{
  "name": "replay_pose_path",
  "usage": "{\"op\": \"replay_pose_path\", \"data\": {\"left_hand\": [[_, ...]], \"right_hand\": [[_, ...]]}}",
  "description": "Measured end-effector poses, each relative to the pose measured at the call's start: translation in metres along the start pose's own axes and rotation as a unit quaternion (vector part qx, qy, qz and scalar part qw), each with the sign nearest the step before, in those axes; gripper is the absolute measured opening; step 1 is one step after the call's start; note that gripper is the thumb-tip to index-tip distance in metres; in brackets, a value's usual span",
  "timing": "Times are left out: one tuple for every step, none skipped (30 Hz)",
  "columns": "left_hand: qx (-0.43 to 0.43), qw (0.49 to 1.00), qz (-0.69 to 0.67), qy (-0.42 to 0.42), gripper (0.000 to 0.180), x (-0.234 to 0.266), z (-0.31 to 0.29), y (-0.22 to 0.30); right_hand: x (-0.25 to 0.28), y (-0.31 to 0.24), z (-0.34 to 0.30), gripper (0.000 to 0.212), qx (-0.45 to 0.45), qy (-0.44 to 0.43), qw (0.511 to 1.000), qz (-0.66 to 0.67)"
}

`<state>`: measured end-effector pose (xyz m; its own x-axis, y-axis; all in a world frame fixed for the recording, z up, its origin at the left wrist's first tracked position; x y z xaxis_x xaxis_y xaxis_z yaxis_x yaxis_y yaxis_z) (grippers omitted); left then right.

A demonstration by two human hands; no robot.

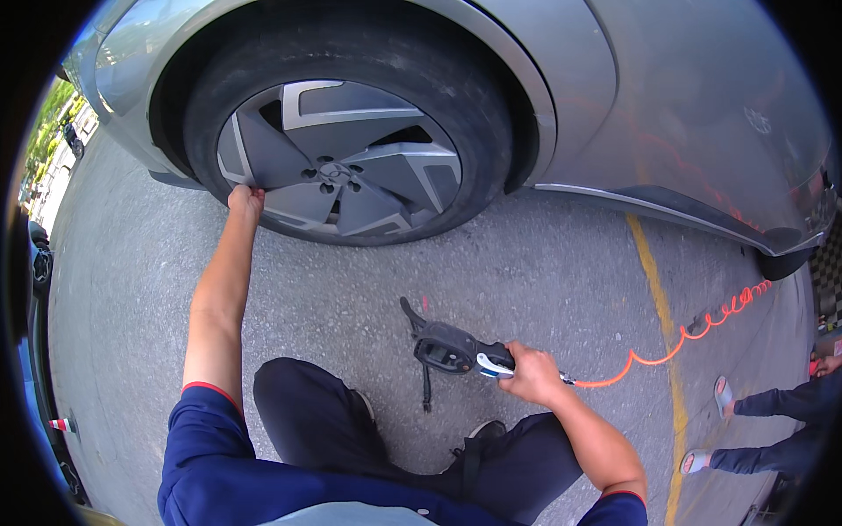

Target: The person uses a digital tire inflator to check and inflate the tires of a silver car. They attach the inflator to each tire valve, monitor the pressure on the device, and then move to the next tire. The task includes walking between tires and handling the inflator and hose.

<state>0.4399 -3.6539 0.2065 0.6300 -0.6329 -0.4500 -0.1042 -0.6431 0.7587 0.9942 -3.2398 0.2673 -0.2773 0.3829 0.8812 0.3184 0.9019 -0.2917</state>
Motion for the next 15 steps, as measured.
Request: {"op": "replay_pose_path", "data": {"left_hand": [[0.013,1.000,0.010,-0.018,0.020,-0.001,0.000,-0.001],[0.024,0.999,0.005,-0.028,0.020,-0.001,-0.001,-0.002],[0.042,0.999,0.003,-0.031,0.020,0.000,-0.003,-0.004],[0.065,0.997,0.002,-0.033,0.020,0.001,-0.005,-0.006],[0.074,0.996,-0.001,-0.039,0.019,0.002,-0.007,-0.006],[0.088,0.995,-0.001,-0.044,0.019,0.003,-0.008,-0.007],[0.096,0.994,0.001,-0.045,0.019,0.003,-0.009,-0.008],[0.066,0.997,-0.009,-0.048,0.020,0.004,-0.007,-0.005],[0.028,0.998,-0.016,-0.047,0.021,0.004,-0.004,-0.001],[-0.006,0.999,-0.025,-0.039,0.022,0.005,-0.001,0.002],[-0.017,0.999,-0.029,-0.016,0.021,0.006,0.004,0.002],[-0.015,0.999,-0.026,-0.009,0.021,0.006,0.009,0.001],[-0.015,1.000,-0.025,-0.001,0.021,0.006,0.014,0.001],[-0.015,1.000,-0.024,0.007,0.021,0.006,0.019,0.001],[0.007,1.000,-0.011,0.008,0.020,0.006,0.023,0.001]], "right_hand": [[-0.001,0.001,0.000,0.054,-0.002,-0.002,1.000,0.001],[-0.001,0.001,0.001,0.054,0.000,-0.002,1.000,0.001],[-0.002,0.001,0.001,0.054,0.001,-0.002,1.000,0.000],[-0.001,0.001,0.001,0.054,0.003,0.001,1.000,-0.006],[-0.002,0.001,0.002,0.054,0.006,-0.002,1.000,0.001],[-0.002,0.000,0.002,0.054,0.009,-0.002,1.000,0.004],[-0.002,0.000,0.003,0.054,0.010,-0.003,1.000,0.001],[-0.002,0.000,0.003,0.054,0.010,-0.008,1.000,0.006],[-0.003,0.000,0.003,0.054,0.009,-0.013,1.000,0.005],[-0.002,0.000,0.003,0.054,0.011,-0.014,1.000,-0.001],[-0.003,0.000,0.003,0.055,0.005,-0.019,1.000,0.003],[-0.003,0.000,0.003,0.055,0.005,-0.020,1.000,0.002],[-0.002,-0.001,0.003,0.055,0.009,-0.016,1.000,-0.003],[-0.001,0.000,0.002,0.055,0.003,-0.018,1.000,0.001],[-0.001,0.000,0.002,0.056,0.000,-0.016,1.000,0.001]]}}
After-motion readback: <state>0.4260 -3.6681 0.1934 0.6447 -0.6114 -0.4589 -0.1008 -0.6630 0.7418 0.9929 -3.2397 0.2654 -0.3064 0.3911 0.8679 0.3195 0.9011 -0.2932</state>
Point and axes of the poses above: each hand's wrist, its own z-axis towards the middle knuckle, its own x-axis out of the back of the hand, y = z × x, the point moved 6 cm from there along z, towards the middle knuckle, and after that the axes turned 8 degrees about -z, right-handed, at the moved point
